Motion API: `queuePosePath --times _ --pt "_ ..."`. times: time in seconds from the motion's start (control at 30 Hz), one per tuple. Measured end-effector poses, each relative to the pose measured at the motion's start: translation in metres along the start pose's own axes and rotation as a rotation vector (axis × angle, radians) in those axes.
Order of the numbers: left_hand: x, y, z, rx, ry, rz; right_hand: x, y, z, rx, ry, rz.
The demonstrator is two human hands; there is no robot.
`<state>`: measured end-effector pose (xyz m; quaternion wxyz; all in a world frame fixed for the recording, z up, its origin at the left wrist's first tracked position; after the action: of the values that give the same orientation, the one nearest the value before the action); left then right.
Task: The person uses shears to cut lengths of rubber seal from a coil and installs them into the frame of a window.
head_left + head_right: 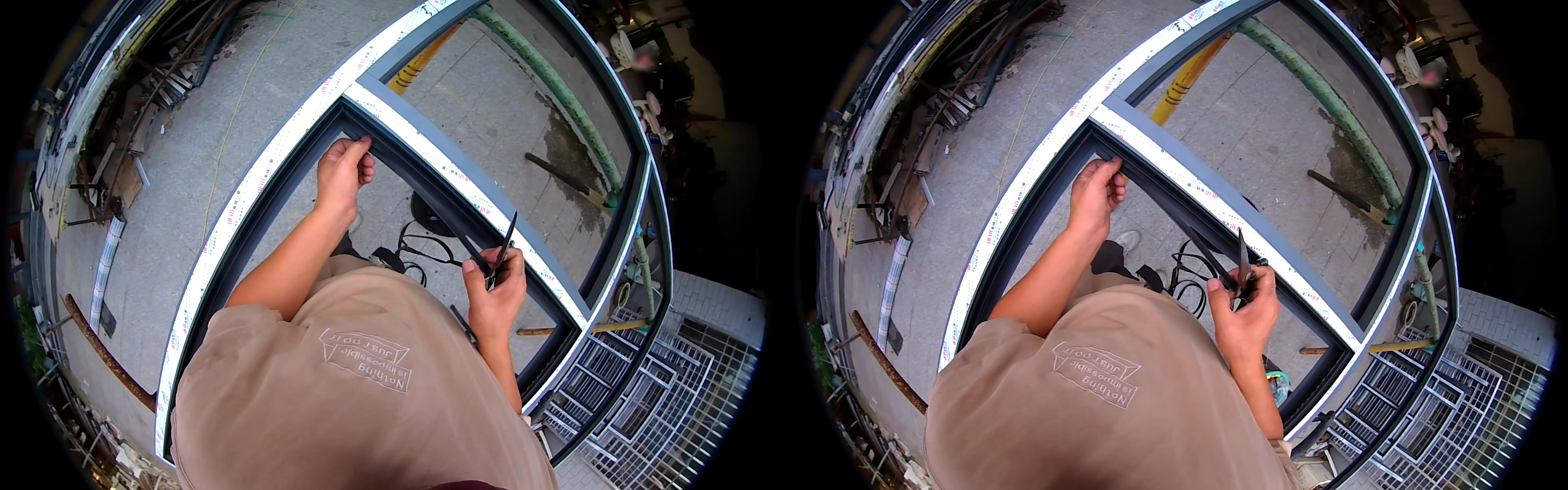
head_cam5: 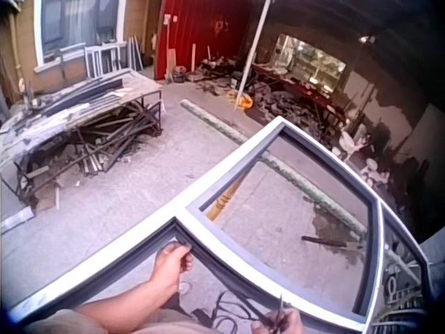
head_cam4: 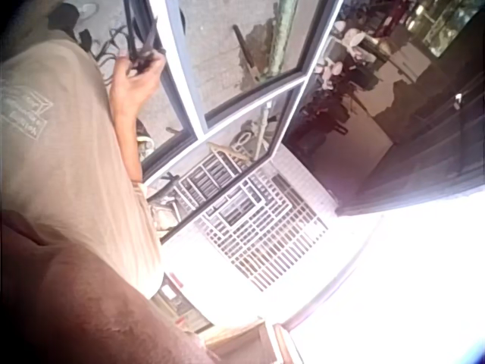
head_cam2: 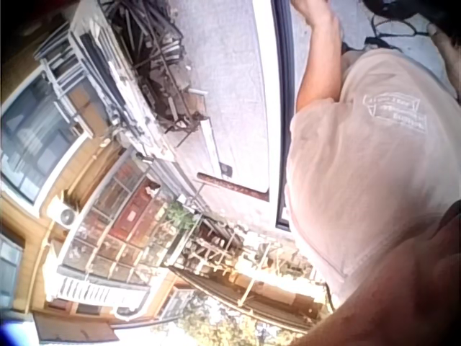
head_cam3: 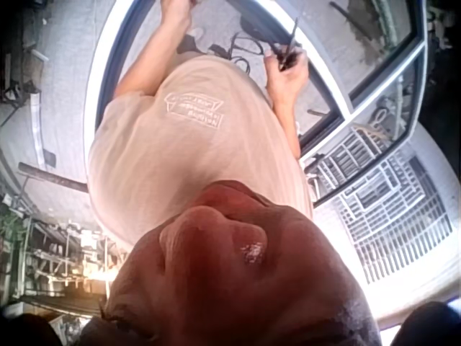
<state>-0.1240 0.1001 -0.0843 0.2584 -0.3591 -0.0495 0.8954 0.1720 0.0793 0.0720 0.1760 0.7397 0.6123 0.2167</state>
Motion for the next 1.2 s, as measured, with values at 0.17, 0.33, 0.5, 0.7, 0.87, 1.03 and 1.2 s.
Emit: queuePosePath --times 0.17,0.33,0.5,0.7,0.87,1.03,1.2 --pt "0.001 -0.002 0.001 0.017 -0.092 0.022 0.0 0.0 0.001 -0.033 0.029 -0.011" --pt "0.003 -0.004 0.003 -0.004 -0.169 0.025 -0.003 -0.008 0.011 0.036 -0.012 -0.04" --pt "0.005 -0.002 -0.001 0.008 -0.118 0.033 -0.004 -0.009 0.011 -0.004 -0.089 -0.091" --pt "0.007 -0.002 0.003 -0.038 -0.124 0.074 -0.004 -0.009 0.01 -0.025 -0.081 -0.105" --pt "0.008 -0.003 0.003 -0.02 -0.119 0.076 -0.004 -0.008 0.01 -0.022 -0.073 -0.1" --pt "0.009 -0.003 -0.001 -0.015 -0.117 0.056 -0.004 -0.007 0.014 -0.003 -0.049 -0.07" --pt "0.009 -0.003 -0.002 -0.038 -0.113 0.06 -0.004 -0.008 0.015 0.021 -0.037 -0.052"
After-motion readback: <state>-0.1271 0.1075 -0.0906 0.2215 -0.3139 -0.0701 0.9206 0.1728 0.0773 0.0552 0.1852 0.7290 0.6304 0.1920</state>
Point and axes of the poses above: each hand's wrist, its own x-axis towards the middle knuckle, its own y-axis out of the back of the hand, z = x × y, the point moved 7 cm from there along x, towards the middle knuckle, and after that the axes turned 15 degrees about z, right-handed, at the moved point
